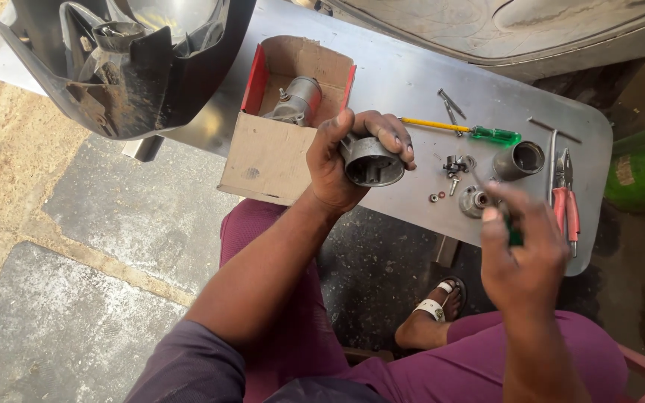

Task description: The person sits at a metal workbench and works on a scooter starter motor, holding its cylindrical end housing and using pliers and a small screwdriver to remove and refit small internal components such as brushes, springs and screws, picking parts from the bench and fitting them into the housing by hand.

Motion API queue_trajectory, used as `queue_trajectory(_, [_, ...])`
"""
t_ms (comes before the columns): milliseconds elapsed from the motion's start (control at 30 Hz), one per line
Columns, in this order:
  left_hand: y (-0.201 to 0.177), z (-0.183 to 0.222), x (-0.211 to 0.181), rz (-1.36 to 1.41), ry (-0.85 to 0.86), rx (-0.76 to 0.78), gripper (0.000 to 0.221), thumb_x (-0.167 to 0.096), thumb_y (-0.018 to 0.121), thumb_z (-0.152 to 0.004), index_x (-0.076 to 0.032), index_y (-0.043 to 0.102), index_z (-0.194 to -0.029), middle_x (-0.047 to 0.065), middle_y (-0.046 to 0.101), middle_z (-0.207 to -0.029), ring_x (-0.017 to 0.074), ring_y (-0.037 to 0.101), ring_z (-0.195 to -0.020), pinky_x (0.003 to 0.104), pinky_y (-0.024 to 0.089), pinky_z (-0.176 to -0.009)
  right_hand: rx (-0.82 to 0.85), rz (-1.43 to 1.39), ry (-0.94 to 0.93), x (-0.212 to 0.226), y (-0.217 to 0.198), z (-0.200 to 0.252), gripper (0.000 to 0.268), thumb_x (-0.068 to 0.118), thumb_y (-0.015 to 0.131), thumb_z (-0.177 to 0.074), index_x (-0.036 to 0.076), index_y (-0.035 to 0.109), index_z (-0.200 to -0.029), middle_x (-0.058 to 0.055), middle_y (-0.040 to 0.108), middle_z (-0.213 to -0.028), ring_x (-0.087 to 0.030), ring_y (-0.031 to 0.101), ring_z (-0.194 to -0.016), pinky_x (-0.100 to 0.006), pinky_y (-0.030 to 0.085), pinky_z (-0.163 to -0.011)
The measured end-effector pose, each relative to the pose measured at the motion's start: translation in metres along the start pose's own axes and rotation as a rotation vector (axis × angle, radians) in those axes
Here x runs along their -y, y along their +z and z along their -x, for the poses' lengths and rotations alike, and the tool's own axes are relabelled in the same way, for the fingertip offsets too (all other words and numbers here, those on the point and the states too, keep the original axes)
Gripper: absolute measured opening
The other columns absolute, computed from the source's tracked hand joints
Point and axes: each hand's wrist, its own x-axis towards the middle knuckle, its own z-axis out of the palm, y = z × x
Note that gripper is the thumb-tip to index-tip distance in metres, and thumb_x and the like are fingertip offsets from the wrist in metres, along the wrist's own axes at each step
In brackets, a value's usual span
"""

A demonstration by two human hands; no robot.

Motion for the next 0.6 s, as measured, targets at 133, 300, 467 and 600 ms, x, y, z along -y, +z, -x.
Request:
queue_trajectory(133, [0.001, 0.001, 0.013, -0.067, -0.062, -0.028, 0.060, -0.049, 0.038, -0.110, 0.000, 0.070, -0.098, 0.019, 0.066, -0.092, 0.0281, 0.066, -0.090, 0.038, 0.055, -0.088, 0.075, 0.178, -0.177, 0.035, -0.009, 0.031, 0.029, 0.011, 0.076, -0.093, 0.009, 0.074, -0.122, -0.006, 0.065, -0.087, -0.013, 0.064, -0.070, -0.029, 0.052, -0.060])
queue_trajectory(300, [0.008, 0.003, 0.026, -0.060, -0.119, -0.049, 0.059, -0.048, 0.040, -0.110, 0.001, 0.070, -0.096, 0.019, 0.066, -0.092, 0.0282, 0.066, -0.089, 0.038, 0.055, -0.088, 0.069, 0.188, -0.220, 0.028, 0.007, 0.038, 0.031, 0.009, 0.077, -0.092, 0.011, 0.075, -0.123, -0.004, 0.064, -0.080, -0.012, 0.063, -0.062, -0.029, 0.053, -0.055])
queue_trajectory(467, [0.012, 0.005, 0.036, -0.048, -0.172, -0.123, 0.059, -0.048, 0.042, -0.110, 0.001, 0.069, -0.095, 0.019, 0.066, -0.091, 0.0288, 0.067, -0.088, 0.041, 0.056, -0.091, 0.062, 0.184, -0.240, 0.020, 0.007, 0.036, 0.028, 0.010, 0.077, -0.092, 0.012, 0.076, -0.120, -0.004, 0.064, -0.080, -0.013, 0.063, -0.061, -0.030, 0.053, -0.055])
queue_trajectory(600, [0.015, 0.006, 0.045, -0.064, -0.252, -0.181, 0.059, -0.050, 0.042, -0.108, 0.001, 0.069, -0.094, 0.020, 0.067, -0.096, 0.0290, 0.068, -0.091, 0.040, 0.057, -0.089, 0.094, 0.166, -0.219, 0.014, 0.005, 0.036, 0.026, 0.012, 0.075, -0.093, 0.011, 0.076, -0.120, -0.004, 0.064, -0.078, -0.014, 0.063, -0.062, -0.031, 0.053, -0.055])
